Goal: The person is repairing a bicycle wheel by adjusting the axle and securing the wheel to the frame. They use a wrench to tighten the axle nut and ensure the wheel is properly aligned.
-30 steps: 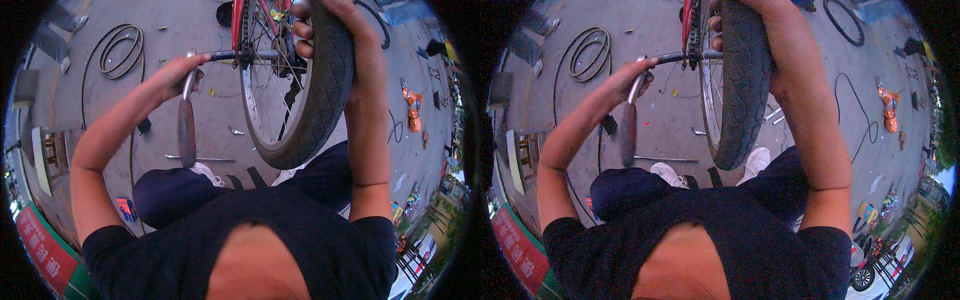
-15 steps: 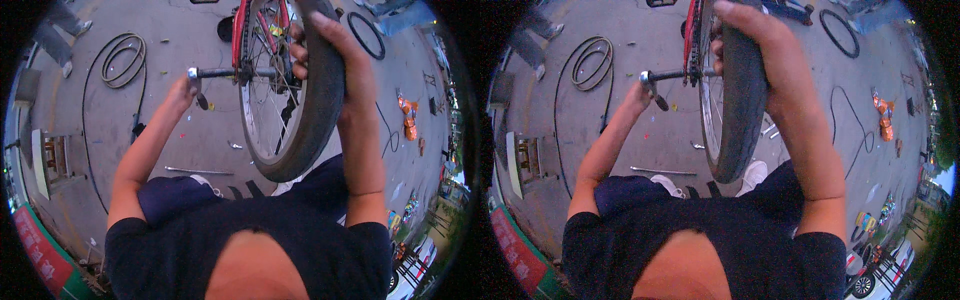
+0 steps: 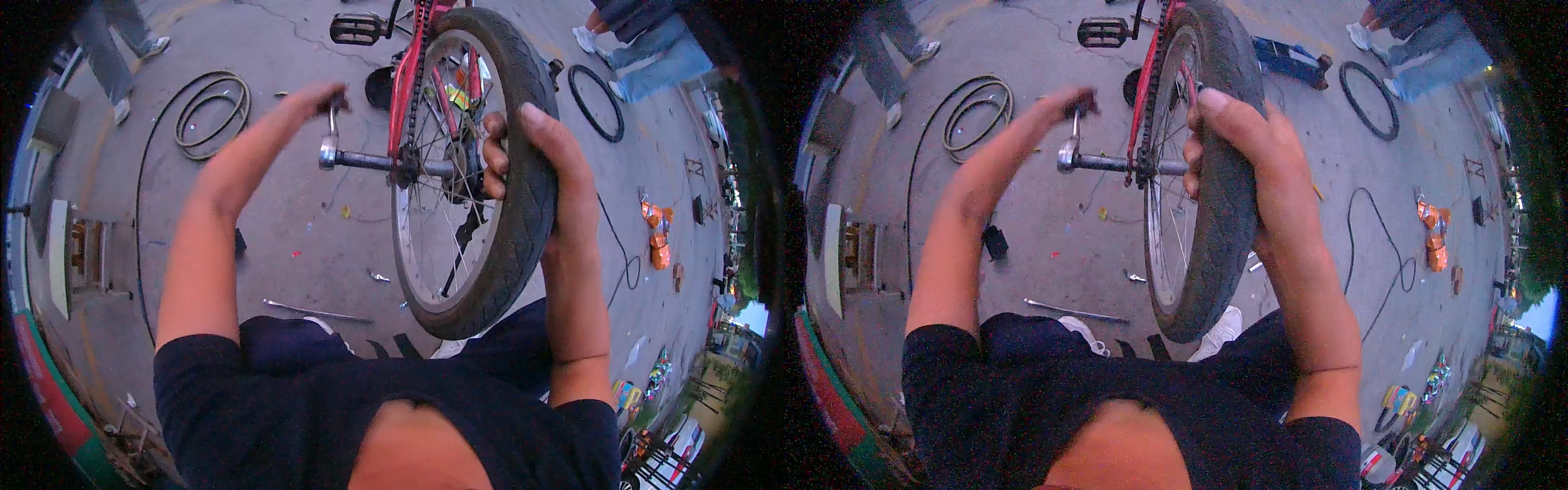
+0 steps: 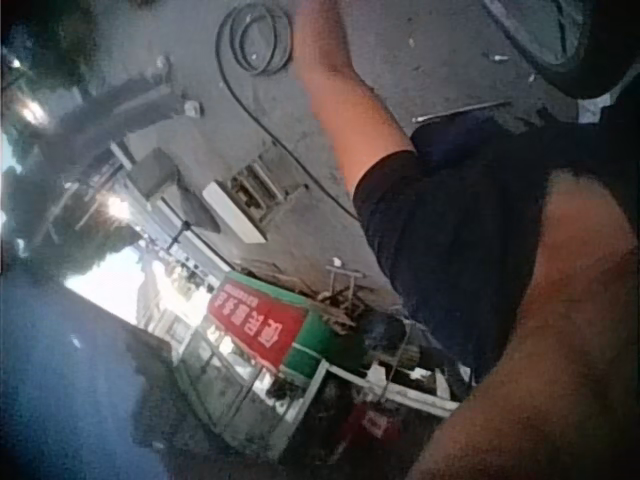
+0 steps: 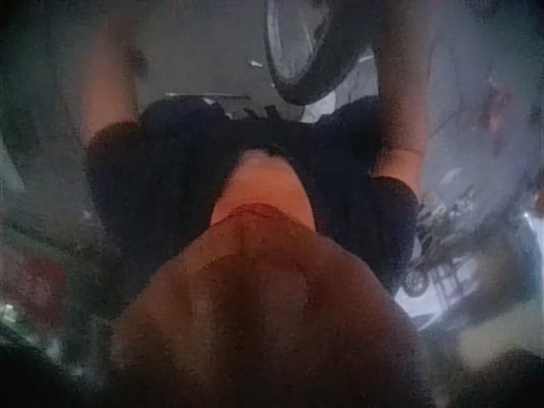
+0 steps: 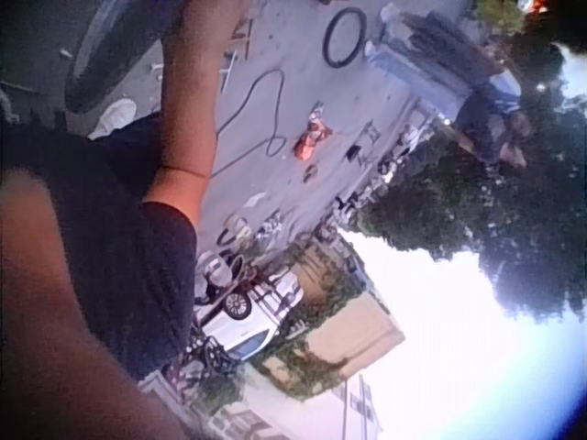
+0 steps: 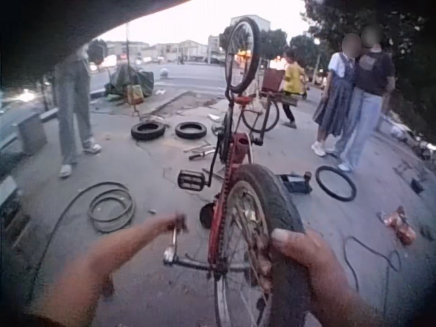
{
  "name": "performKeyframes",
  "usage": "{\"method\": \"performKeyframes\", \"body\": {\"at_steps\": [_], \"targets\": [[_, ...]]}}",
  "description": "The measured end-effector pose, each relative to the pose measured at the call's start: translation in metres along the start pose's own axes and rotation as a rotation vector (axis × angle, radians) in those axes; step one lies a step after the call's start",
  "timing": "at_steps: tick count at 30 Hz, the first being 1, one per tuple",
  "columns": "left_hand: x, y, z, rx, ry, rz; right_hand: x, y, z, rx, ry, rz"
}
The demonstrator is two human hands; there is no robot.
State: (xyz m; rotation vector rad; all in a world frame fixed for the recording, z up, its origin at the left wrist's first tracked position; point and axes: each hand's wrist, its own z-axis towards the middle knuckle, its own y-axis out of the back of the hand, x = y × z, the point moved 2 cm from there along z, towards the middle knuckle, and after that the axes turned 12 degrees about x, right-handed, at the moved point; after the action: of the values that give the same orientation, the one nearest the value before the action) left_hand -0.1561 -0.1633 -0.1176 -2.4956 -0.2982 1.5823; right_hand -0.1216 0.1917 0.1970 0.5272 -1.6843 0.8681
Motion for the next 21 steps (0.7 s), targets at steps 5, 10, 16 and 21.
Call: {"method": "performKeyframes", "body": {"at_steps": [5, 10, 16, 21], "targets": [[-0.142, -0.087, -0.055, 0.008, -0.472, -0.125, -0.002, 0.02, -0.014, 0.011, -0.025, -0.127], [-0.192, -0.159, -0.146, -0.286, -0.442, -0.289, -0.006, 0.021, -0.018, 0.062, -0.014, -0.184], [-0.179, -0.211, -0.193, -0.191, -0.727, 0.004, 0.0, 0.013, -0.006, -0.025, 0.016, -0.055], [-0.145, -0.211, -0.214, -0.103, -0.848, 0.047, 0.011, 0.02, -0.002, -0.1, -0.2, -0.105]]}}
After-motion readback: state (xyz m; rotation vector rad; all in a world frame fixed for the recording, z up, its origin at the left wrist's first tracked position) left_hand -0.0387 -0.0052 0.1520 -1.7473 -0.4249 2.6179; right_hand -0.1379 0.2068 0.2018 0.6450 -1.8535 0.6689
